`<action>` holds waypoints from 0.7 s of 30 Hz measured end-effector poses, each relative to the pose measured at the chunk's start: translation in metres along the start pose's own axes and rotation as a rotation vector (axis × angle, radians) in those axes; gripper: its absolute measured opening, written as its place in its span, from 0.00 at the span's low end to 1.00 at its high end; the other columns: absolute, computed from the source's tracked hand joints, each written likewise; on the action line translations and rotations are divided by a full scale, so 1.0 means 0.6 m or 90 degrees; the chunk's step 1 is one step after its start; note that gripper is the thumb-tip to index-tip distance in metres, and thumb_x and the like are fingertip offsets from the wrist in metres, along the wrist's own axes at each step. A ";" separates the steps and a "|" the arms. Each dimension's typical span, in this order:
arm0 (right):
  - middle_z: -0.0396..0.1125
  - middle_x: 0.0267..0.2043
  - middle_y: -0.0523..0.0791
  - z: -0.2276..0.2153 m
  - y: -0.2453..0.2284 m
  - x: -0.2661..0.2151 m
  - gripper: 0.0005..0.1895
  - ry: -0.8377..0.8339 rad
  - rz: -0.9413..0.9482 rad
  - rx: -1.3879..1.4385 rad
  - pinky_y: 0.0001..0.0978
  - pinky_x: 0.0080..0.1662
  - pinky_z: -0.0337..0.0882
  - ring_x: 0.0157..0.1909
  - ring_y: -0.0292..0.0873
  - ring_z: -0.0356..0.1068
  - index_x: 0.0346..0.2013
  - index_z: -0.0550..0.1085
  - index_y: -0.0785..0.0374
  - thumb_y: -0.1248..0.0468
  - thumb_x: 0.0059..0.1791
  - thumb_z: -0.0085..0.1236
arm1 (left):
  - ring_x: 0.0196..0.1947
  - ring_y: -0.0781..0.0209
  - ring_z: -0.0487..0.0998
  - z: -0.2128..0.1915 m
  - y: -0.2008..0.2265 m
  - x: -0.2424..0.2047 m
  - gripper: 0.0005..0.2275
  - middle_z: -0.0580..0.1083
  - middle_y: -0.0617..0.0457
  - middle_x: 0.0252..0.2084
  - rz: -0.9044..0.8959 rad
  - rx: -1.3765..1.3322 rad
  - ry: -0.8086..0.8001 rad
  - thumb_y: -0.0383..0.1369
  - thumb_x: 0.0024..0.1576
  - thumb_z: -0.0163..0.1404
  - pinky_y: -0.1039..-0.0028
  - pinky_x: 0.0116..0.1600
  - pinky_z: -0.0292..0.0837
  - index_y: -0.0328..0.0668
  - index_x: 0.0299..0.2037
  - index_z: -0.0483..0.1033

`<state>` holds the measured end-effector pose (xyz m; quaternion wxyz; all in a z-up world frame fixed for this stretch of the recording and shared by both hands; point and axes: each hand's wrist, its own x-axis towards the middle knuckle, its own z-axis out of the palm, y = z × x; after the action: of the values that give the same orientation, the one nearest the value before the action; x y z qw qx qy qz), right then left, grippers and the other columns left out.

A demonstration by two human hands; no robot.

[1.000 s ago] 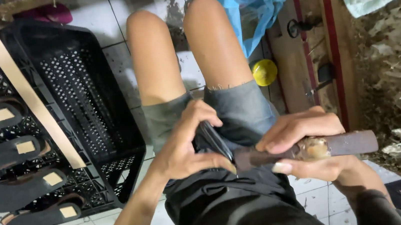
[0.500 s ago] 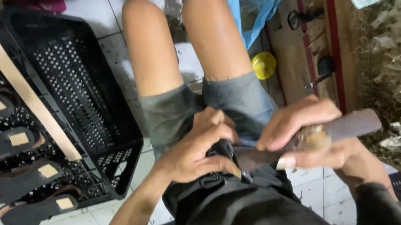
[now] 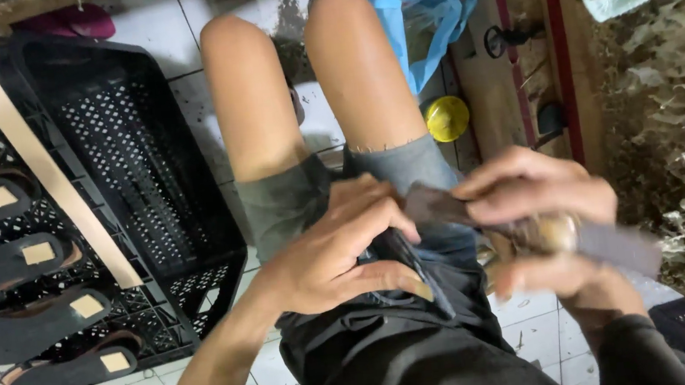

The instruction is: Manually assembling sandals by inserting straps into soles and using a hand tool to secure them.

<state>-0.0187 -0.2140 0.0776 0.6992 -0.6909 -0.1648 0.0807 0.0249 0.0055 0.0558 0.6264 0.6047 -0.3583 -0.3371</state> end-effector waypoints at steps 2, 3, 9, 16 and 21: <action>0.64 0.39 0.49 0.003 -0.025 -0.007 0.39 0.003 -0.048 -0.344 0.22 0.36 0.69 0.31 0.35 0.65 0.32 0.69 0.63 0.39 0.19 0.63 | 0.34 0.61 0.57 -0.015 0.010 0.019 0.14 0.60 0.52 0.32 0.109 0.123 0.039 0.43 0.50 0.43 0.73 0.43 0.50 0.39 0.34 0.64; 0.64 0.39 0.49 0.023 -0.023 -0.007 0.39 0.004 -0.046 -0.345 0.22 0.36 0.69 0.31 0.35 0.65 0.32 0.69 0.63 0.39 0.19 0.63 | 0.34 0.61 0.57 -0.018 0.000 0.022 0.14 0.60 0.52 0.32 0.110 0.121 0.038 0.43 0.50 0.43 0.73 0.43 0.50 0.39 0.34 0.64; 0.64 0.37 0.52 0.075 0.013 -0.015 0.12 0.076 -0.040 -0.499 0.25 0.32 0.68 0.28 0.39 0.67 0.29 0.70 0.65 0.58 0.40 0.56 | 0.39 0.59 0.68 -0.001 -0.037 0.009 0.18 0.68 0.52 0.37 0.130 0.274 0.125 0.45 0.48 0.48 0.63 0.56 0.48 0.40 0.38 0.64; 0.68 0.34 0.47 0.125 0.044 -0.058 0.12 0.275 0.016 -0.465 0.24 0.22 0.66 0.19 0.39 0.66 0.26 0.75 0.60 0.61 0.31 0.65 | 0.53 0.52 0.58 0.176 -0.139 -0.066 0.30 0.59 0.49 0.52 -0.029 -0.578 0.695 0.28 0.45 0.54 0.60 0.55 0.54 0.54 0.55 0.49; 0.68 0.31 0.46 0.137 0.047 -0.087 0.10 0.237 -0.057 -0.582 0.22 0.21 0.65 0.17 0.37 0.65 0.25 0.75 0.58 0.59 0.33 0.61 | 0.43 0.58 0.71 0.199 -0.130 -0.054 0.37 0.67 0.48 0.45 -0.061 -0.835 0.584 0.16 0.37 0.54 0.73 0.46 0.71 0.50 0.57 0.49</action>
<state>-0.0921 -0.1538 0.0428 0.3446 -0.9219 -0.0851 -0.1551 -0.0933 -0.0320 -0.0218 0.9238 0.2064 0.2324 -0.2234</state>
